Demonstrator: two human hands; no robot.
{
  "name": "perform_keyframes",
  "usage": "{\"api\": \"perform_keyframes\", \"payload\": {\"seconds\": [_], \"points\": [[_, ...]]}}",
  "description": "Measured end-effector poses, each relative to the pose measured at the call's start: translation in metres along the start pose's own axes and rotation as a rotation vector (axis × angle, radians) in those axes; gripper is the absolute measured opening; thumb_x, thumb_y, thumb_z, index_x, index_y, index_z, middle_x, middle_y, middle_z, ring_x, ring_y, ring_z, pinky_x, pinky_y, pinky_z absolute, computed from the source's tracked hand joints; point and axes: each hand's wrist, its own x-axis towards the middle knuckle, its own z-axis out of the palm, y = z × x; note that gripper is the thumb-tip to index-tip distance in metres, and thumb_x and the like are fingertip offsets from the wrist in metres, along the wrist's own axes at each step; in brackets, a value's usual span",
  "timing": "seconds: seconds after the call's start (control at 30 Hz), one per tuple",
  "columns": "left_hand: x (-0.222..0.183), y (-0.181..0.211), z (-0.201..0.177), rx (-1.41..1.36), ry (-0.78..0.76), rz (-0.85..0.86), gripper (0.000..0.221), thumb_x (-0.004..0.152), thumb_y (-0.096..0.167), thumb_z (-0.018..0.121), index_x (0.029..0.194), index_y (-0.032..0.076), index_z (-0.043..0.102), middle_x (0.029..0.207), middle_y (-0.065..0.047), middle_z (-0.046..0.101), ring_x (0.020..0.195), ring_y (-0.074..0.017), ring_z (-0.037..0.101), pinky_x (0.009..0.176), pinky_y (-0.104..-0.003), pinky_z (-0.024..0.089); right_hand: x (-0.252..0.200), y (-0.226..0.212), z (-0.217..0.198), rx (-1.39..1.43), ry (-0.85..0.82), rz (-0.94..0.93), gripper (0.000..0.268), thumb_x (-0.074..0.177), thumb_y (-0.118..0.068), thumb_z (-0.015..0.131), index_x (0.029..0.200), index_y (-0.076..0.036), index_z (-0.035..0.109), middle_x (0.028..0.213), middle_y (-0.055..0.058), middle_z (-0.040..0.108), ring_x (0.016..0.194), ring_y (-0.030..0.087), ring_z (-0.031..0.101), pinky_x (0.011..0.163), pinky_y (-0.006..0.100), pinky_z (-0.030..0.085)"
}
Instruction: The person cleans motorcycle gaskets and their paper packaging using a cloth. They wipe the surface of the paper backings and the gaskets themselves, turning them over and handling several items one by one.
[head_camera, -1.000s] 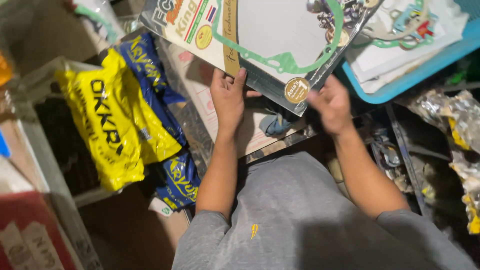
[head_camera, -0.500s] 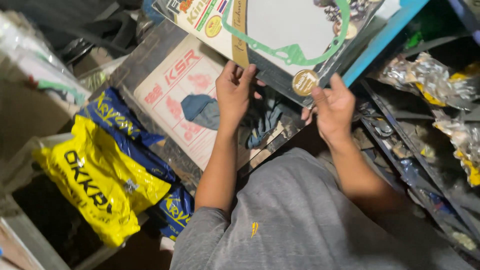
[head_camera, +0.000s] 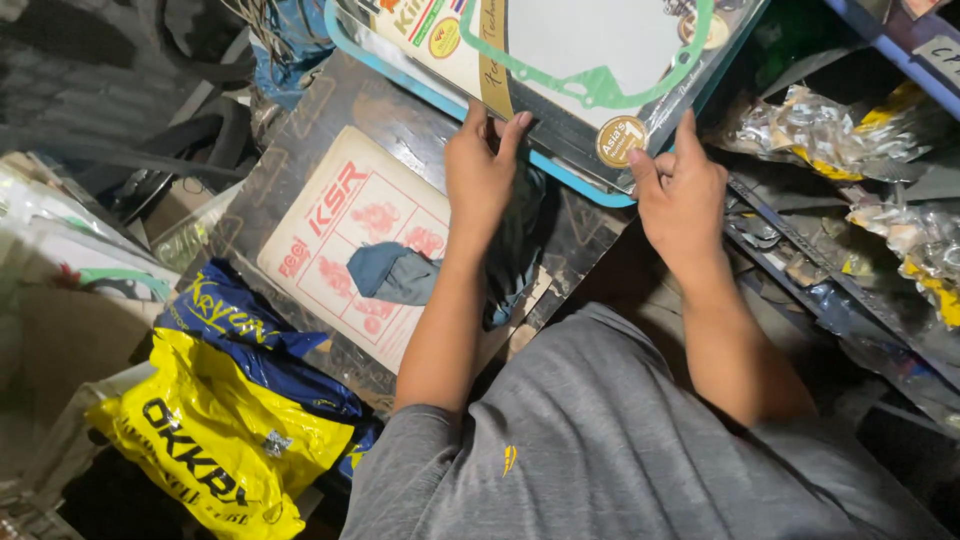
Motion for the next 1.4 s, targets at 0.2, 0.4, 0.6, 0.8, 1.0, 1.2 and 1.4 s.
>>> {"api": "perform_keyframes", "payload": {"seconds": [0.2, 0.4, 0.6, 0.8, 1.0, 1.2, 1.4], "points": [[0.009, 0.001, -0.001, 0.212, -0.029, -0.022, 0.071, 0.089, 0.033, 0.075, 0.136, -0.014, 0.050, 0.054, -0.003, 0.061, 0.043, -0.0151, 0.055, 0.044, -0.028, 0.045, 0.010, -0.001, -0.003, 0.103, -0.049, 0.099, 0.059, 0.104, -0.005, 0.072, 0.146, 0.025, 0.042, 0.062, 0.011, 0.063, 0.049, 0.015, 0.059, 0.052, 0.025, 0.046], [0.013, -0.004, -0.002, 0.397, -0.043, 0.003, 0.083, 0.091, 0.035, 0.074, 0.142, -0.021, 0.041, 0.058, -0.006, 0.064, 0.044, -0.0184, 0.058, 0.042, -0.031, 0.047, 0.017, 0.004, 0.003, -0.185, 0.076, -0.089, 0.048, 0.105, -0.015, 0.080, 0.135, 0.020, 0.064, 0.055, 0.009, 0.052, 0.041, 0.021, 0.040, 0.046, 0.033, 0.037], [0.002, -0.008, -0.014, 0.318, -0.041, -0.010, 0.068, 0.092, 0.036, 0.072, 0.137, -0.012, 0.056, 0.057, -0.006, 0.062, 0.045, -0.0162, 0.050, 0.045, -0.031, 0.043, 0.005, -0.003, 0.010, -0.037, 0.059, -0.160, 0.022, 0.107, -0.003, 0.072, 0.125, 0.009, 0.075, 0.052, 0.002, 0.051, 0.037, 0.013, 0.038, 0.036, 0.027, 0.027], [-0.021, -0.026, -0.022, 0.238, 0.027, 0.109, 0.061, 0.099, 0.026, 0.073, 0.153, 0.014, 0.048, 0.059, -0.001, 0.060, 0.051, -0.0115, 0.047, 0.049, -0.028, 0.040, -0.024, -0.056, 0.027, 0.121, -0.071, -0.475, 0.012, 0.091, 0.005, 0.073, 0.100, 0.010, 0.079, 0.076, 0.014, 0.074, 0.045, 0.016, 0.050, 0.041, 0.028, 0.037], [-0.063, -0.032, -0.063, 0.139, 0.097, 0.053, 0.022, 0.099, 0.034, 0.066, 0.119, 0.029, 0.074, 0.056, -0.002, 0.064, 0.055, -0.0221, 0.066, 0.058, -0.033, 0.054, -0.041, -0.033, 0.089, 0.156, -0.464, -0.781, 0.043, 0.087, -0.036, 0.080, 0.115, -0.004, 0.074, 0.125, 0.028, 0.067, 0.123, 0.047, 0.062, 0.099, 0.055, 0.048], [-0.118, -0.079, -0.107, 0.191, 0.357, 0.066, 0.018, 0.100, 0.033, 0.065, 0.115, 0.030, 0.075, 0.091, 0.002, 0.078, 0.086, -0.0255, 0.074, 0.079, -0.038, 0.059, -0.050, -0.061, 0.119, 0.248, -0.749, -0.825, 0.046, 0.091, -0.031, 0.075, 0.129, -0.006, 0.068, 0.151, 0.027, 0.053, 0.140, 0.048, 0.048, 0.106, 0.062, 0.041], [-0.183, -0.107, -0.148, 0.321, 0.625, 0.070, 0.017, 0.098, 0.013, 0.067, 0.114, 0.012, 0.074, 0.119, -0.013, 0.070, 0.114, -0.0374, 0.064, 0.104, -0.050, 0.049, -0.072, -0.062, 0.169, 0.264, -0.790, -0.930, 0.039, 0.090, -0.019, 0.076, 0.128, -0.012, 0.071, 0.146, 0.020, 0.060, 0.137, 0.041, 0.054, 0.114, 0.054, 0.039]]}}
